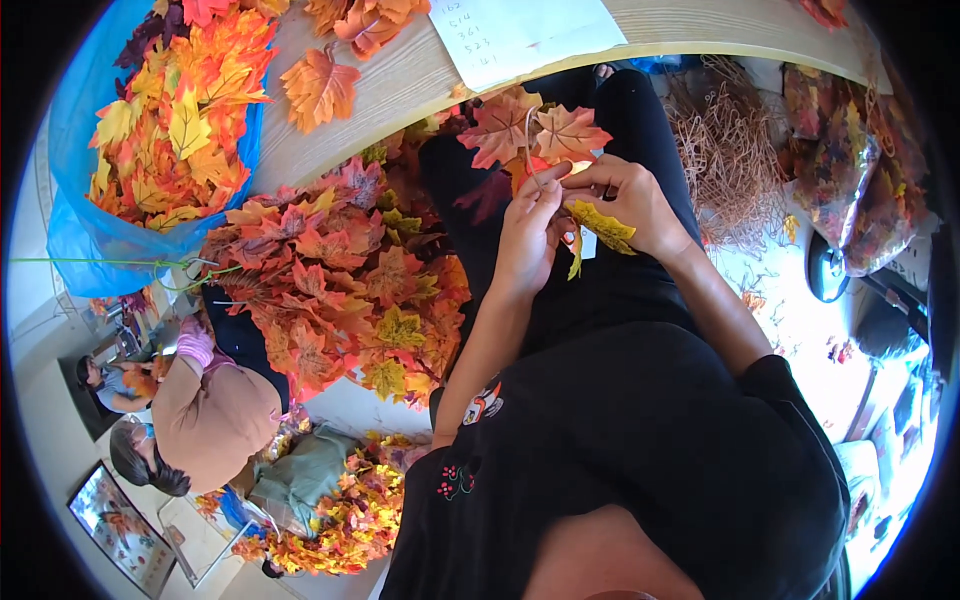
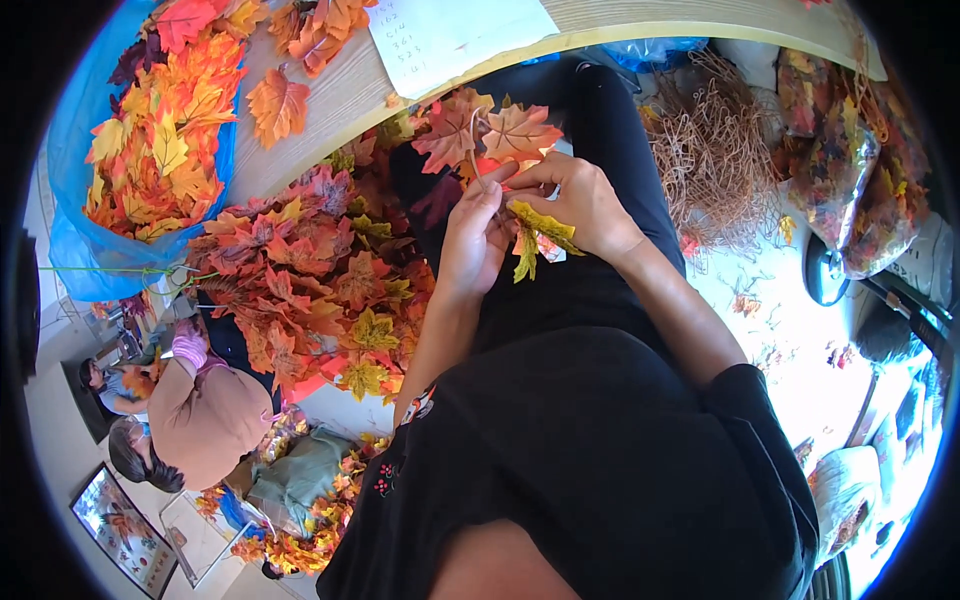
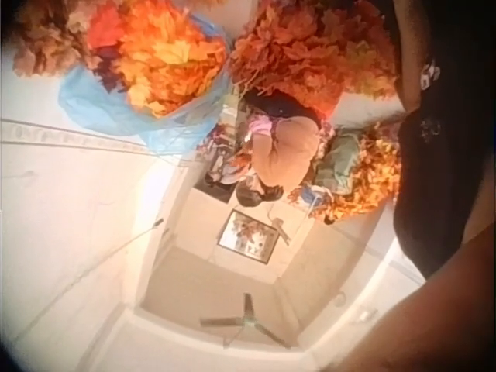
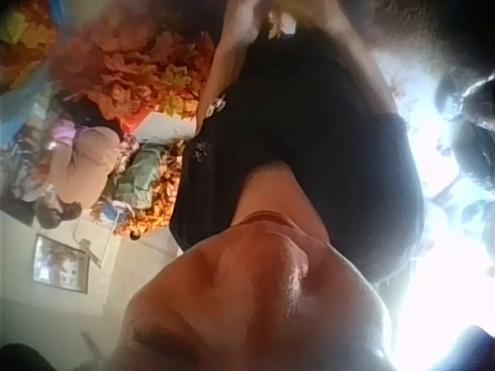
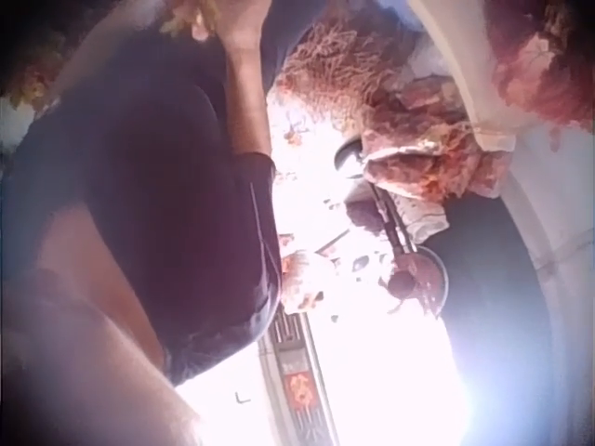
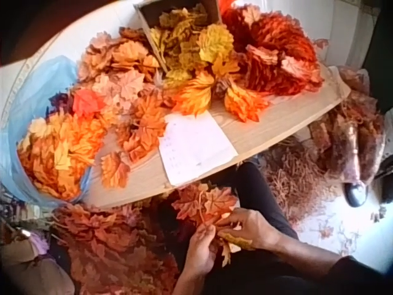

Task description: The person assembles artificial autumn maple leaf branches by hand, attaching individual artificial leaves to plastic stems to create finished branches.

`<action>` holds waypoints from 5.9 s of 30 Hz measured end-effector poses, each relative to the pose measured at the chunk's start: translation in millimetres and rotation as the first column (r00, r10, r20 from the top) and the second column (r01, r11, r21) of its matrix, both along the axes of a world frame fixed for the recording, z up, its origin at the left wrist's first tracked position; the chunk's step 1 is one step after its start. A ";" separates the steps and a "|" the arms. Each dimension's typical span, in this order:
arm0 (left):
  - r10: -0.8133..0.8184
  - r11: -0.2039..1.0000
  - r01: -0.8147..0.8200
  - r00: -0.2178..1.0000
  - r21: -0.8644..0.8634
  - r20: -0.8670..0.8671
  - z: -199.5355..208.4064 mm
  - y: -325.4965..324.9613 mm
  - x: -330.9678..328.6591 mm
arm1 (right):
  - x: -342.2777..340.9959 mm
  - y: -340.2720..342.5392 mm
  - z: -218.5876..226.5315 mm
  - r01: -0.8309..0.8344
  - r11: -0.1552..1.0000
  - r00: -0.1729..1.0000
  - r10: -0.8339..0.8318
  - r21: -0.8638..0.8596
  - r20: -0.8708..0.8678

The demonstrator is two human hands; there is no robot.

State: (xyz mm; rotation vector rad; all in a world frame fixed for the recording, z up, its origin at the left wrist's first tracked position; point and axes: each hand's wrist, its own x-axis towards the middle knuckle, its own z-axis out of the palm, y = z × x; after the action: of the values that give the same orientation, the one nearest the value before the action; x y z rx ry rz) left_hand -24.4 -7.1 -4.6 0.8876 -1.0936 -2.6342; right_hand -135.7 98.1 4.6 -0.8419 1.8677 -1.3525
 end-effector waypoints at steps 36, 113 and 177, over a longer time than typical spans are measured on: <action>0.297 0.930 -0.277 0.953 -0.243 0.051 12.1 -1.8 3.8 | 2.4 -7.5 19.4 0.035 0.998 0.700 -0.055 -0.043 -0.712; 0.197 0.649 -0.035 0.973 -0.760 0.124 -1.8 0.3 1.3 | 30.4 -7.7 -9.9 0.206 0.975 0.834 -0.218 -0.081 -0.506; -0.183 0.896 0.365 0.823 0.253 -0.537 113.2 -7.0 -6.6 | -32.4 -9.9 102.2 -0.060 0.981 0.791 -0.067 -0.187 -0.608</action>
State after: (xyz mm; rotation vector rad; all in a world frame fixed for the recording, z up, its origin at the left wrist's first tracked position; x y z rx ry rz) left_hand -31.0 -14.1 108.6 0.0335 -0.6711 -3.0964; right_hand -168.1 88.1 106.8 -1.5313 2.2279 -1.3839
